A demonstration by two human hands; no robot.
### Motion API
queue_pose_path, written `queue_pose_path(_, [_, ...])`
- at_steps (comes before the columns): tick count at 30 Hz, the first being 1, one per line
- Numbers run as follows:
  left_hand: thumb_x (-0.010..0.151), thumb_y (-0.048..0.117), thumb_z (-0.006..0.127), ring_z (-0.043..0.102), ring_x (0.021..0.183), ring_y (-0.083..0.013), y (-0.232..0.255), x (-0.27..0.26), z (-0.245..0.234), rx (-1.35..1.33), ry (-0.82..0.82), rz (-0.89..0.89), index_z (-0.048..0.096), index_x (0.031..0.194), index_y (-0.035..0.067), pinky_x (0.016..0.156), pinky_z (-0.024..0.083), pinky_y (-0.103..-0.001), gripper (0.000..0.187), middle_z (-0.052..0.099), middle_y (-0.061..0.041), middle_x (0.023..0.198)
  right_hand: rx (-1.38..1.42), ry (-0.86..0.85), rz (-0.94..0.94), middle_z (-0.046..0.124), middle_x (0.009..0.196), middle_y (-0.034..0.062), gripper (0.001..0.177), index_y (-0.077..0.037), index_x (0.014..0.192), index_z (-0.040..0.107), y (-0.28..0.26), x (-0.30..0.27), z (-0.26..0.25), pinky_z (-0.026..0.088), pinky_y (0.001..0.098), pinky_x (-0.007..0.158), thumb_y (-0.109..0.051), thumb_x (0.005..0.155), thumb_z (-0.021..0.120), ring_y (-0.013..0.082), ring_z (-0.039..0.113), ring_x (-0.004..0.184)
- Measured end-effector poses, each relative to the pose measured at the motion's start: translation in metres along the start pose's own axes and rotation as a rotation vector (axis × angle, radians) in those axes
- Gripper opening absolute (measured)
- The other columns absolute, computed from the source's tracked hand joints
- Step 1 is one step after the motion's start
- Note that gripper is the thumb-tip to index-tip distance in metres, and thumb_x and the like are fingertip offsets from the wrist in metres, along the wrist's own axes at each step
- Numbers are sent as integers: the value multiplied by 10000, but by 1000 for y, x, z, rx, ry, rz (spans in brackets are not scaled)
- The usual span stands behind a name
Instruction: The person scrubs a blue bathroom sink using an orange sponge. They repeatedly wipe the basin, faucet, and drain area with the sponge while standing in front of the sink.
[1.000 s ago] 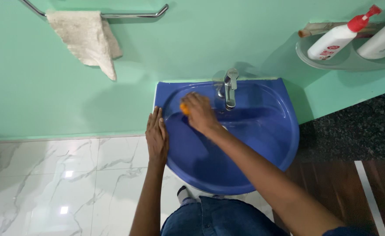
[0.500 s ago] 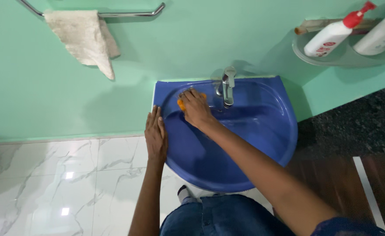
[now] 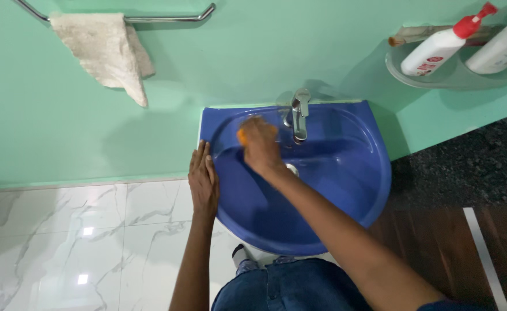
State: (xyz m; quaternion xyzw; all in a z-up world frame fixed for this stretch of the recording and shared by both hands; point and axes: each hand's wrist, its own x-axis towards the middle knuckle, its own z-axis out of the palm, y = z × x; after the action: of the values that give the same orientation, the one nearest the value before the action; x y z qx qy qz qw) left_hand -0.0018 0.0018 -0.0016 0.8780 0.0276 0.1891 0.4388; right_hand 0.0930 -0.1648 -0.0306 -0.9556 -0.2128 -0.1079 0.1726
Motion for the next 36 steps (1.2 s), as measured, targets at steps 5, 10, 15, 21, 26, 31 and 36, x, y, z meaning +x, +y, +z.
queue_pose_path(5, [1113,272,264,394,1441,-446,2,0,0,5,-25,-56,559,1428,-50,1214,303,-481,538,502,-227,1529,201,-143,-193,496,1432,224,785,34,1396,504,-10,10,-3,311,548,1124,-65,668,779,397,471,1347])
queue_pose_path(10, [1118,280,252,412,1448,-433,0,2,2,26,-24,-72,561,1418,-46,1228,291,-486,540,511,-219,1524,23,106,220,490,1397,257,647,59,1327,542,4,12,-11,398,523,1079,-141,766,796,409,518,1260])
queue_pose_path(15, [1139,283,247,445,1459,-416,-4,-2,2,-9,0,23,548,1435,-57,1263,290,-494,542,509,-227,1527,190,-64,-94,518,1418,203,689,3,1353,554,-2,12,12,375,516,1103,-121,719,791,363,494,1330])
queue_pose_path(21, [1116,280,268,406,1443,-453,-7,0,5,10,-9,-67,562,1428,-33,1215,296,-491,530,513,-222,1524,55,66,52,593,1444,134,517,-54,1327,611,34,7,4,392,478,1202,-110,832,753,309,532,1386])
queue_pose_path(26, [1141,319,246,443,1475,-413,-5,1,4,-21,1,-33,556,1439,-9,1275,293,-476,541,514,-193,1545,101,189,152,556,1461,218,624,32,1391,563,22,5,20,346,505,1198,-49,806,765,359,503,1393])
queue_pose_path(31, [1125,377,193,373,1488,-408,-4,-3,2,-120,-12,-115,567,1455,39,1223,300,-468,602,489,-182,1560,319,-60,-205,523,1480,234,722,20,1365,579,-20,4,49,286,532,1168,-15,674,785,365,439,1405])
queue_pose_path(36, [1114,438,154,378,1493,-387,-6,-2,3,-183,7,-131,571,1452,62,1216,308,-457,655,489,-171,1574,583,-489,-196,521,1504,182,566,-29,1402,583,-27,-78,48,407,497,1202,-161,880,756,363,474,1437])
